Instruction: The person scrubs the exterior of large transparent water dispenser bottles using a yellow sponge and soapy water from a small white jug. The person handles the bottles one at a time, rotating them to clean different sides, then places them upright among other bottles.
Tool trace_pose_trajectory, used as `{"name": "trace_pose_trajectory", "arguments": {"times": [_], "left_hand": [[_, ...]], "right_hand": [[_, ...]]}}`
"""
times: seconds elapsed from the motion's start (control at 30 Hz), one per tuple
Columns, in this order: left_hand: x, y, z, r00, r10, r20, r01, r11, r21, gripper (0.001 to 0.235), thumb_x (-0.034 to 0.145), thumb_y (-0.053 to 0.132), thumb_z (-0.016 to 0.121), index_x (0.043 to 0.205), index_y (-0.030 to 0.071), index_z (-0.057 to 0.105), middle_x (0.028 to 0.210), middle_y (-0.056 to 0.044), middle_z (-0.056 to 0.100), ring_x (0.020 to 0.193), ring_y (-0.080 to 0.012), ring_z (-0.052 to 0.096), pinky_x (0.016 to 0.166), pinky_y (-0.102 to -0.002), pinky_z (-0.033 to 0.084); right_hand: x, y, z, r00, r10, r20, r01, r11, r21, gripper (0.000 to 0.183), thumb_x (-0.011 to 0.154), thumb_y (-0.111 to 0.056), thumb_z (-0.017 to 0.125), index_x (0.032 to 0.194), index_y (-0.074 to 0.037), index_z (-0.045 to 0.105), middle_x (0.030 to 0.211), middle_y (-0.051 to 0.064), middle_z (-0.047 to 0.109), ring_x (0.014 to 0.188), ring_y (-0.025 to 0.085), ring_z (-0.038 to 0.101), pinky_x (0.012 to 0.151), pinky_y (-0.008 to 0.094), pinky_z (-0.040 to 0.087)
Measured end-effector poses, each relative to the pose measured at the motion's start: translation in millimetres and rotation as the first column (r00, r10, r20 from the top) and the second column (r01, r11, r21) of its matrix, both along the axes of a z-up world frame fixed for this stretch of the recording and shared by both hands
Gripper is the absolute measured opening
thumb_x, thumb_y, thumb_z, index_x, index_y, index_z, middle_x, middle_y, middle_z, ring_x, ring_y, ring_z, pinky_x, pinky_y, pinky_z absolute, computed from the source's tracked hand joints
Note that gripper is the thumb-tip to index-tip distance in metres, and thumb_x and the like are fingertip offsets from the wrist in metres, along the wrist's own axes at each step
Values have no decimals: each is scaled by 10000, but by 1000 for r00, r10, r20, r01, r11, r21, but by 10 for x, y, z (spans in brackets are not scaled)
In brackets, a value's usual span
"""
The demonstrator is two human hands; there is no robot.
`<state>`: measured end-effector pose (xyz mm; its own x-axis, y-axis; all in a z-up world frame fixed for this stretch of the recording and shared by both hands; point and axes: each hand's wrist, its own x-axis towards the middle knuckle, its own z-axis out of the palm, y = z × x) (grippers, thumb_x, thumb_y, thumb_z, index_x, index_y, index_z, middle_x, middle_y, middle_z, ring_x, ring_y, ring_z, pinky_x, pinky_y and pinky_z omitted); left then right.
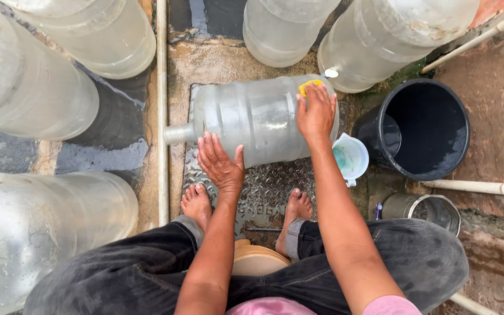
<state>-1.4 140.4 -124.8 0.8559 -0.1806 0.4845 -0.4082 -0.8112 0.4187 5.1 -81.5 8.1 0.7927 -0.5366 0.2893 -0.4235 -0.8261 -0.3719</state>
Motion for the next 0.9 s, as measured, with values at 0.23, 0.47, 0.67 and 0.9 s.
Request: {"name": "trace_pose_trajectory", "arguments": {"times": [0.23, 0.47, 0.67, 0.9], "left_hand": [[-201, 61, 107, 994, 99, -43, -99, 995, -9, 659, 1033, 516, 624, 1498, 122, 374, 1584, -113, 375, 1518, -299, 306, 1260, -583, 223], [585, -241, 433, 990, -77, -122, 100, 976, 195, 585, 1017, 458, 634, 1472, 120, 487, 1615, -104, 354, 1524, -332, 219, 1233, -595, 125], [597, -256, 676, 974, -132, -185, 162, 974, 158, 583, 1016, 446, 590, 1476, 100, 498, 1601, -140, 372, 1518, -359, 244, 1225, -583, 142], [382, -151, 448, 984, -63, -167, 85, 988, 132, 681, 975, 446, 598, 1526, 93, 410, 1612, -97, 376, 1532, -314, 292, 1253, -555, 226]], "right_hand": [[-752, 132, -742, 931, -111, 348, 61, 987, 152, 147, 871, -7, 710, 1006, -61, 686, 1059, 129, 733, 1031, 344, 689, 907, 418, 551], [-1992, -1128, -1955, 674, -631, -385, 716, 685, 132, 160, 955, -156, 665, 1053, -30, 679, 1069, 256, 692, 1023, 428, 652, 893, 504, 513], [-1661, -1231, -1860, 682, -730, -44, 410, 332, 850, 82, 936, -30, 595, 980, -31, 664, 923, 167, 672, 849, 302, 603, 736, 473, 465], [-218, 520, -799, 990, 124, 73, -134, 979, 156, 222, 966, -189, 610, 1125, -36, 577, 1520, 260, 459, 1475, 416, 380, 1222, 546, 222]]}}
